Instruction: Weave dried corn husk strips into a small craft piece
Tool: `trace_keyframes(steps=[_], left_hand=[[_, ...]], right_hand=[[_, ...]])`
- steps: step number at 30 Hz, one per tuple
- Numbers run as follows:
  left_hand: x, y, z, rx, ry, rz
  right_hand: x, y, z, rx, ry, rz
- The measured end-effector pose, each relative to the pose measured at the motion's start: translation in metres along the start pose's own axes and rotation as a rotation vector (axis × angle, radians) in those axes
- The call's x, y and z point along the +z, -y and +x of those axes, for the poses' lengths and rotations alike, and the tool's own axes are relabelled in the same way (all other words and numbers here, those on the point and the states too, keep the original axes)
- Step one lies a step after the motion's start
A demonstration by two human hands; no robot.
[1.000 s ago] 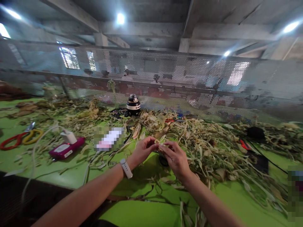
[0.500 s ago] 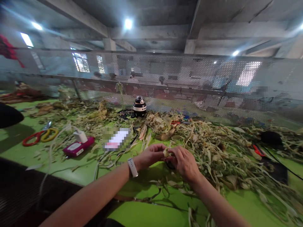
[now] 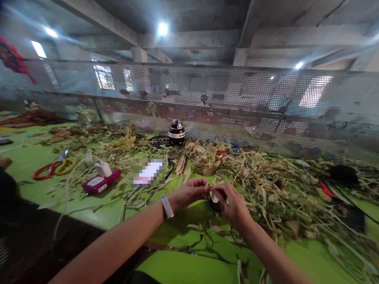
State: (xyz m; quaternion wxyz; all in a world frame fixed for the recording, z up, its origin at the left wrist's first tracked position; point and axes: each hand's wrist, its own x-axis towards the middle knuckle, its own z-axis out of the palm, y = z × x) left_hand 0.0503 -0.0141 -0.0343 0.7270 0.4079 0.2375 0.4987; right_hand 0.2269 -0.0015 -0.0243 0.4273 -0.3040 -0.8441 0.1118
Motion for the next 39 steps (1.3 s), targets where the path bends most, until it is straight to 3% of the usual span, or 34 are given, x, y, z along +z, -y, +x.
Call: trace_keyframes(steps=[5, 10, 18, 21, 30, 36, 39], left_hand=[[0.002, 0.001, 0.001, 0.041, -0.033, -0.031], [0.004, 0.004, 0.003, 0.142, -0.078, -0.055], [0.005, 0.001, 0.001, 0.186, -0.123, 0.183], [0.004, 0.001, 0.001, 0.165, -0.15, 0.146], [0.0, 0.001, 0.0, 0.015, -0.061, -0.091], [-0.002, 0.001, 0.0, -0.031, -0.065, -0.115], [0.0, 0.002, 0.0, -0.017, -0.084, -0.07]], right_hand=[[0.005, 0.0, -0.001, 0.14, -0.052, 0.124], [0.014, 0.002, 0.002, 0.286, -0.083, 0.466], [0.014, 0.007, 0.004, 0.487, -0.076, 0.763], [0.012, 0.008, 0.004, 0.535, -0.05, 0.837], [0.008, 0.004, 0.001, 0.238, 0.027, 0.482], [-0.001, 0.009, 0.004, -0.066, 0.003, 0.166], [0.001, 0.008, 0.003, -0.051, -0.038, 0.15]])
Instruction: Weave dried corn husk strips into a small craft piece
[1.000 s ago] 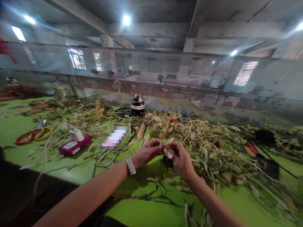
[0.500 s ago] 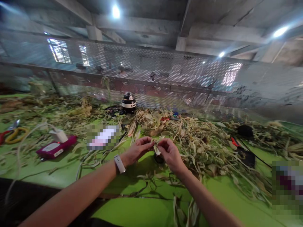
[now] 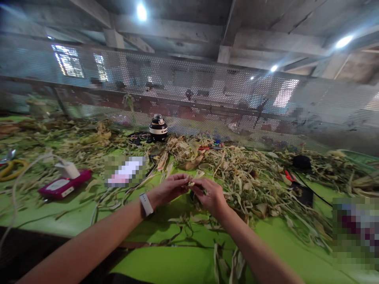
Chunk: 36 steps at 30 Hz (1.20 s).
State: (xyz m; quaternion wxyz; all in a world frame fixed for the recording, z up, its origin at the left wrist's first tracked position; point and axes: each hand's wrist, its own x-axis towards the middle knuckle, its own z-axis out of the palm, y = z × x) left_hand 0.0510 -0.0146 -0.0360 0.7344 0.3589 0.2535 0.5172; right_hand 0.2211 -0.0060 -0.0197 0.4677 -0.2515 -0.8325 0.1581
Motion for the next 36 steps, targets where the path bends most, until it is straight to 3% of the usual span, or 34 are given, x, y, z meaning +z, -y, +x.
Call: trace_keyframes(steps=[9, 18, 25, 31, 36], left_hand=[[0.01, 0.002, -0.001, 0.257, -0.068, 0.319], [0.006, -0.003, -0.002, 0.279, 0.038, 0.506], [0.005, 0.0, -0.005, 0.386, -0.029, 0.722], [0.006, 0.003, -0.007, 0.326, 0.007, 0.647], [0.009, 0.002, -0.004, 0.332, -0.047, 0.556]], right_hand=[[0.014, -0.007, -0.001, 0.513, -0.142, 0.466], [0.014, -0.005, -0.002, 0.504, -0.115, 0.545], [0.012, 0.001, 0.002, 0.723, -0.112, 0.743], [0.014, 0.005, 0.001, 0.748, -0.153, 0.837], [0.016, 0.005, 0.0, 0.722, -0.149, 0.792]])
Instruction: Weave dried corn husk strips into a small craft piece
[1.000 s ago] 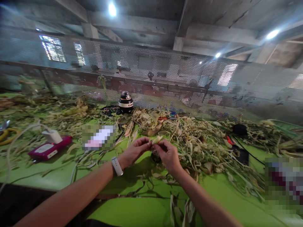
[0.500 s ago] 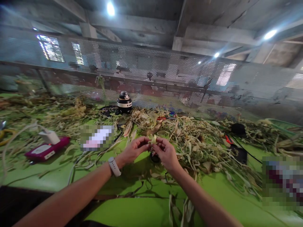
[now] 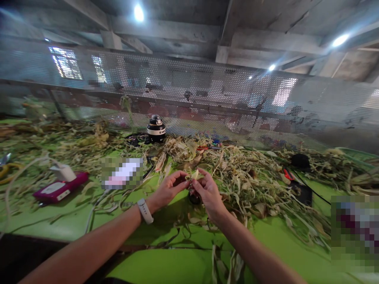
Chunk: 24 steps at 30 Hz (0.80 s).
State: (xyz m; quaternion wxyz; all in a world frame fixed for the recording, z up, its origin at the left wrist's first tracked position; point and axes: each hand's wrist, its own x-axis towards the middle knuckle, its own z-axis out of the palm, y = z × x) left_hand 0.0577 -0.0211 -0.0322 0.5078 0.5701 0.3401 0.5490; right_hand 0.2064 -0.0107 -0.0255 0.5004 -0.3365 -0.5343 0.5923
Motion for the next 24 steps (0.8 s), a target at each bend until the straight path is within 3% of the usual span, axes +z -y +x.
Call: trace_keyframes(steps=[8, 16, 19, 24], left_hand=[[0.002, -0.008, 0.001, -0.06, -0.089, -0.168], [0.002, -0.007, 0.002, -0.112, -0.079, -0.22], [0.001, -0.003, 0.003, -0.123, -0.086, -0.274], [-0.003, 0.001, 0.005, -0.185, -0.024, -0.291]], right_hand=[[0.002, 0.002, -0.002, 0.053, -0.02, 0.081], [-0.003, 0.002, 0.002, -0.069, -0.131, 0.036], [-0.007, -0.001, 0.004, -0.2, -0.119, -0.133], [-0.015, 0.0, 0.008, -0.571, -0.076, -0.541]])
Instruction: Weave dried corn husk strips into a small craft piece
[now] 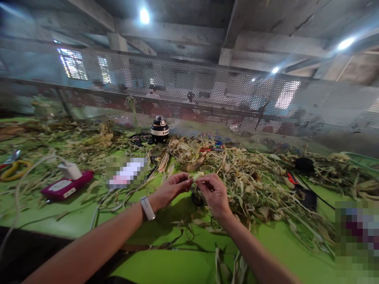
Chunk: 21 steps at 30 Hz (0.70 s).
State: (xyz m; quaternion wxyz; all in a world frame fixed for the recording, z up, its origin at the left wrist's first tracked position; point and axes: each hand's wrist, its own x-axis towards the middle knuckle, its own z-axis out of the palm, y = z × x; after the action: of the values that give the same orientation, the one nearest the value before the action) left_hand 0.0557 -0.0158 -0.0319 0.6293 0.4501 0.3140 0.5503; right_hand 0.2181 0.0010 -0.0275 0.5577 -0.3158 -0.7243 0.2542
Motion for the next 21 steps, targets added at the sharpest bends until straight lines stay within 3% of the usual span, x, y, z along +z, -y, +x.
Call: trace_keyframes(steps=[6, 10, 16, 21], left_hand=[[-0.005, -0.005, -0.002, -0.049, 0.048, 0.169], [-0.007, -0.006, -0.002, -0.095, 0.076, 0.226], [-0.012, 0.002, 0.003, -0.127, 0.154, 0.203], [-0.015, 0.005, 0.004, -0.106, 0.154, 0.24]], right_hand=[[-0.009, 0.003, -0.001, -0.242, 0.159, -0.281], [-0.01, 0.002, -0.002, -0.294, 0.272, -0.376], [-0.007, -0.007, 0.005, -0.053, 0.301, -0.074], [-0.01, -0.011, 0.008, 0.287, 0.477, 0.163]])
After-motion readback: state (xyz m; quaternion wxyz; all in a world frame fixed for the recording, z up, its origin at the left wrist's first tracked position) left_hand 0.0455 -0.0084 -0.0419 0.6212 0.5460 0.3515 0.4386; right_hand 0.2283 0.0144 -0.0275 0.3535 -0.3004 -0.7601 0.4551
